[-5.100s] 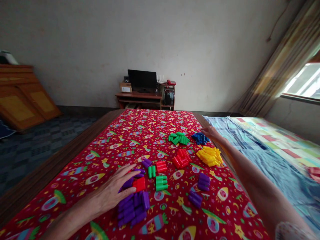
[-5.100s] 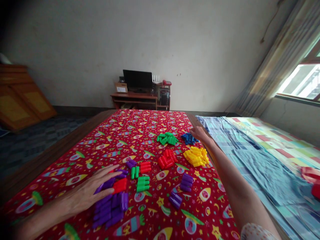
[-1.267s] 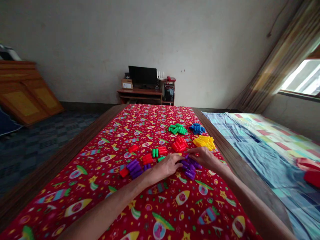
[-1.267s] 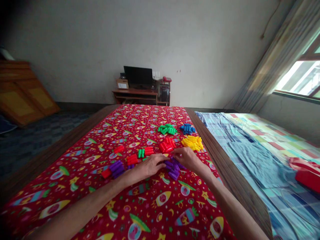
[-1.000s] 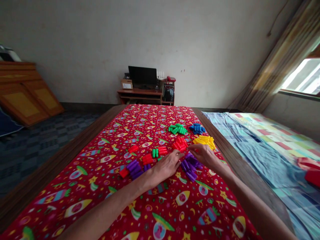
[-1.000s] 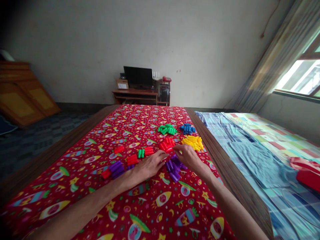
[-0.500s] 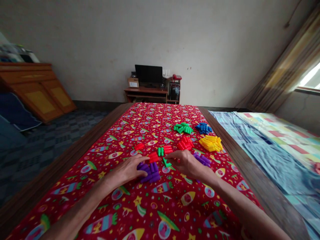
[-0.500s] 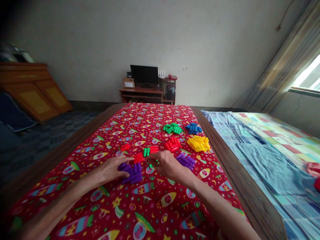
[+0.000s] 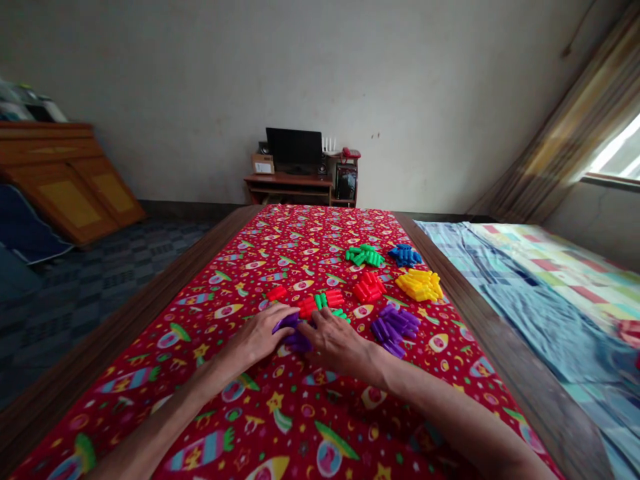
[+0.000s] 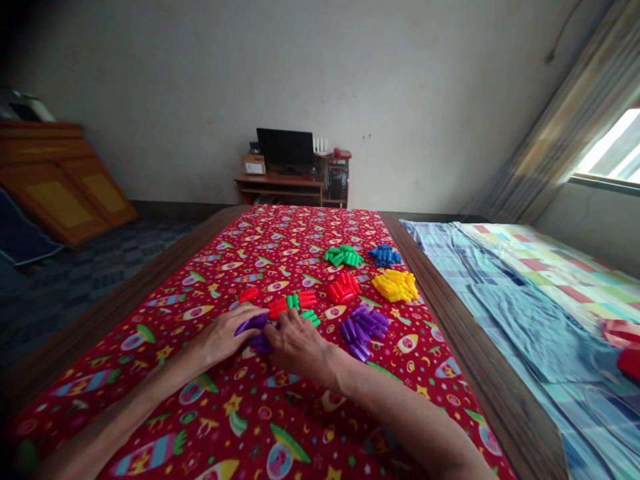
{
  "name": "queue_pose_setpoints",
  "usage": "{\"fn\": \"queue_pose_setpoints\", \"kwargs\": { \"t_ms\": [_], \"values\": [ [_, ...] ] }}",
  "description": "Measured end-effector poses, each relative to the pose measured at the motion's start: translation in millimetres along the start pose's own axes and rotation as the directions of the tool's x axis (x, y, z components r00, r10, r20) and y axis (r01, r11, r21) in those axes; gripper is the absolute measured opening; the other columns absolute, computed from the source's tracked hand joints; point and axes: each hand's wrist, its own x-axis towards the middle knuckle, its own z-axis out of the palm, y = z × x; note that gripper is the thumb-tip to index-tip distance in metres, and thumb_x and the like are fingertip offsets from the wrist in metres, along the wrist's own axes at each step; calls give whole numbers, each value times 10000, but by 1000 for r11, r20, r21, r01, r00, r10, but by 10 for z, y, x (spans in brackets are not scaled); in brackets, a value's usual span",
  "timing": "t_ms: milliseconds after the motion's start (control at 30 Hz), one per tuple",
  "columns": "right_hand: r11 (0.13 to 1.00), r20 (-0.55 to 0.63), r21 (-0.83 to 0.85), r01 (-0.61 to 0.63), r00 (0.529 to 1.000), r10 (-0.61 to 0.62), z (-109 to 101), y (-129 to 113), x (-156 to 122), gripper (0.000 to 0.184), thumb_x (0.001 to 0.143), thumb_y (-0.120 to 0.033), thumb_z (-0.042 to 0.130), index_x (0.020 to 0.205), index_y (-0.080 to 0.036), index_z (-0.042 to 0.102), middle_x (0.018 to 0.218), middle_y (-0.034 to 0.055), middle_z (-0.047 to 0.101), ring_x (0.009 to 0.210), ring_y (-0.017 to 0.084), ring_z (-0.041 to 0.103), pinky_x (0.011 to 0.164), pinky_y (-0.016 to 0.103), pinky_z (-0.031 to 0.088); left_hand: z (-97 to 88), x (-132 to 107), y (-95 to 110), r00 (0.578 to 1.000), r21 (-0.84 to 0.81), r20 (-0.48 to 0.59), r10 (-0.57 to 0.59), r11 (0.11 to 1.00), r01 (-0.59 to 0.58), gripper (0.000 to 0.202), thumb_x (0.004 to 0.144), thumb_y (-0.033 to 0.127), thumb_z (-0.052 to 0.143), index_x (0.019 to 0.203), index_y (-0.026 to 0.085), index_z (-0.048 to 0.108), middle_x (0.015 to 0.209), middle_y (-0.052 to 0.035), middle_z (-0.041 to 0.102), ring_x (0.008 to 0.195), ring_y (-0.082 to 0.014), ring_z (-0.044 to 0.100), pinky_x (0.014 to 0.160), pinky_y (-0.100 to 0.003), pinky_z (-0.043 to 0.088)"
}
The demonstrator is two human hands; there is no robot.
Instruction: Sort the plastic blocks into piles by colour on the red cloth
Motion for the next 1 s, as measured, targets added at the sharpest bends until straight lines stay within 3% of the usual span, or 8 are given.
{"fn": "queue_pose_setpoints", "kwargs": {
  "t_ms": [67, 233, 400, 533, 633, 733, 900, 1000],
  "values": [
    [999, 6, -10, 35, 999, -35, -53, 23, -38, 381, 885, -287, 569, 1250, -197, 504, 1139, 108, 610, 1077, 236, 552, 962, 408, 507, -8, -3, -5, 1000, -6, -20, 0, 1000, 0, 320, 805, 197, 596, 1116, 218, 669, 1082, -73, 692, 999, -224, 662, 910, -349, 533],
    [995, 124, -19, 95, 988, -92, -136, 65, -104, 249, 871, -72, 501, 1102, -154, 549, 1000, 81, 642, 967, 186, 580, 916, 318, 502, -31, 11, 21, 999, -40, -23, -29, 999, 28, 310, 800, 187, 611, 1102, 221, 673, 1058, -61, 685, 974, -207, 660, 898, -331, 529],
    [990, 89, 109, -89, 993, 80, -408, 240, -203, 126, 914, -229, 546, 1013, -162, 586, 911, 67, 646, 840, 165, 583, 739, 266, 472, -42, -1, 106, 999, -49, -46, -29, 998, 26, 325, 827, 257, 592, 1144, 234, 659, 1103, -60, 670, 1036, -228, 636, 958, -365, 507],
    [948, 42, 47, -315, 949, 313, -796, 620, -465, 132, 919, -239, 541, 935, -148, 635, 860, 77, 649, 782, 155, 572, 707, 261, 420, -49, -18, 198, 999, -28, -49, 2, 1000, -4, 363, 840, 246, 590, 1200, 257, 633, 1147, -51, 664, 1074, -234, 622, 977, -367, 501],
    [916, 123, -8, -402, 908, 399, -966, 897, -700, 107, 886, -200, 578, 850, -154, 667, 800, 73, 662, 763, 161, 581, 683, 256, 406, -29, 36, 358, 997, -48, -49, 63, 997, -66, 378, 840, 206, 605, 1216, 246, 620, 1160, -53, 661, 1071, -226, 626, 974, -353, 502],
    [903, 169, 41, -429, 893, 417, -987, 1056, -860, 91, 856, -213, 619, 845, -172, 700, 774, 66, 685, 731, 161, 600, 648, 246, 412, 45, 189, 618, 991, -137, -10, 136, 981, -136, 403, 820, 157, 649, 1214, 233, 614, 1147, -50, 661, 1051, -204, 636, 964, -329, 505],
    [879, 121, 149, -453, 890, 439, -979, 1116, -931, 294, 928, -348, 523, 827, -166, 731, 671, 47, 677, 572, 126, 570, 562, 226, 388, 364, 606, 1059, 969, -301, 19, 245, 926, -228, 459, 765, 76, 712, 1192, 217, 621, 1147, -53, 670, 1070, -192, 630, 970, -320, 497],
    [865, 26, 144, -482, 875, 483, -1060, 1108, -915, 324, 938, -360, 499, 852, -158, 737, 691, 51, 691, 587, 134, 587, 565, 226, 385, 591, 835, 1233, 963, -363, 43, 267, 902, -234, 391, 755, 105, 745, 1128, 177, 654, 1123, -74, 685, 1034, -203, 648, 940, -321, 509]
  ]
}}
